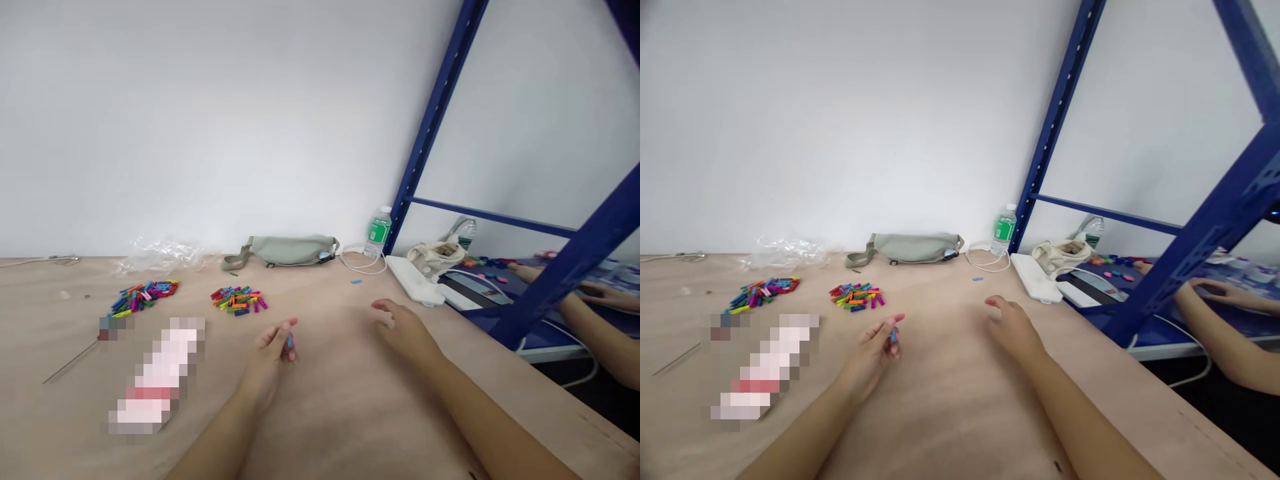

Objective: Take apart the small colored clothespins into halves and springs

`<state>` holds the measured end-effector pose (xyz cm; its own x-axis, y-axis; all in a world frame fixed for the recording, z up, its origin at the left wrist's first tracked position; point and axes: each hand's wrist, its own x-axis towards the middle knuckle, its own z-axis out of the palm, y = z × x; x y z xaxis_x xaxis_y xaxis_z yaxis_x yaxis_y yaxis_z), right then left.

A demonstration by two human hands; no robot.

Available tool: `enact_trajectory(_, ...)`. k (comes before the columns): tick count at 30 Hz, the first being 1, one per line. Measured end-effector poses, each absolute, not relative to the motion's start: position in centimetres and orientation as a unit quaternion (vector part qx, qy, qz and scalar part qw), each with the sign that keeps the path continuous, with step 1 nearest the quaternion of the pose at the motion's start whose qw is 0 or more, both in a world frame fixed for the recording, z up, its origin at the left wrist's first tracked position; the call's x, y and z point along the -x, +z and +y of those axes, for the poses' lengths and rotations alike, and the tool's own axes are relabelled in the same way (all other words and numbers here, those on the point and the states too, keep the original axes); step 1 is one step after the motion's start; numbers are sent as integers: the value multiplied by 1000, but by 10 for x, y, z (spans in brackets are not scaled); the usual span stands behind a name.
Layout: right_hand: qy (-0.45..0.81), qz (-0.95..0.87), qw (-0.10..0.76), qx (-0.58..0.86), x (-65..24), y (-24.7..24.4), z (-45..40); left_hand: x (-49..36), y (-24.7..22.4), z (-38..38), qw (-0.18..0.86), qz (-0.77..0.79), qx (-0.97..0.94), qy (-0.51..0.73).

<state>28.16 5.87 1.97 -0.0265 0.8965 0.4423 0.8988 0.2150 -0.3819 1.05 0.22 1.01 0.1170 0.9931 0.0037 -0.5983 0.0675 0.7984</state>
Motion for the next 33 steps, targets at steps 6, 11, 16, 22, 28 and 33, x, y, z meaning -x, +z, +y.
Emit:
enact_trajectory(6, 78, -680, 321, 654, -305, 6, 70, -9, 4, 4, 664, 326, -348, 577)
enact_trajectory(11, 83, -678, 341, 646, -301, 6, 67, -7, -4, 7, 670, 348, -333, 565)
enact_trajectory(16, 94, -676, 378, 625, -292, 8, 63, -5, -6, 7, 682, 358, -323, 551)
enact_trajectory(22, 211, -658, 470, 549, -252, 13, 52, -5, -1, 4, 674, 359, -363, 534)
enact_trajectory(28, 453, -562, 522, 453, -195, 25, 36, -6, 2, 0, 691, 344, -385, 505)
enact_trajectory(33, 551, -477, 563, 389, -169, 23, 22, -6, 3, -4, 707, 325, -382, 499)
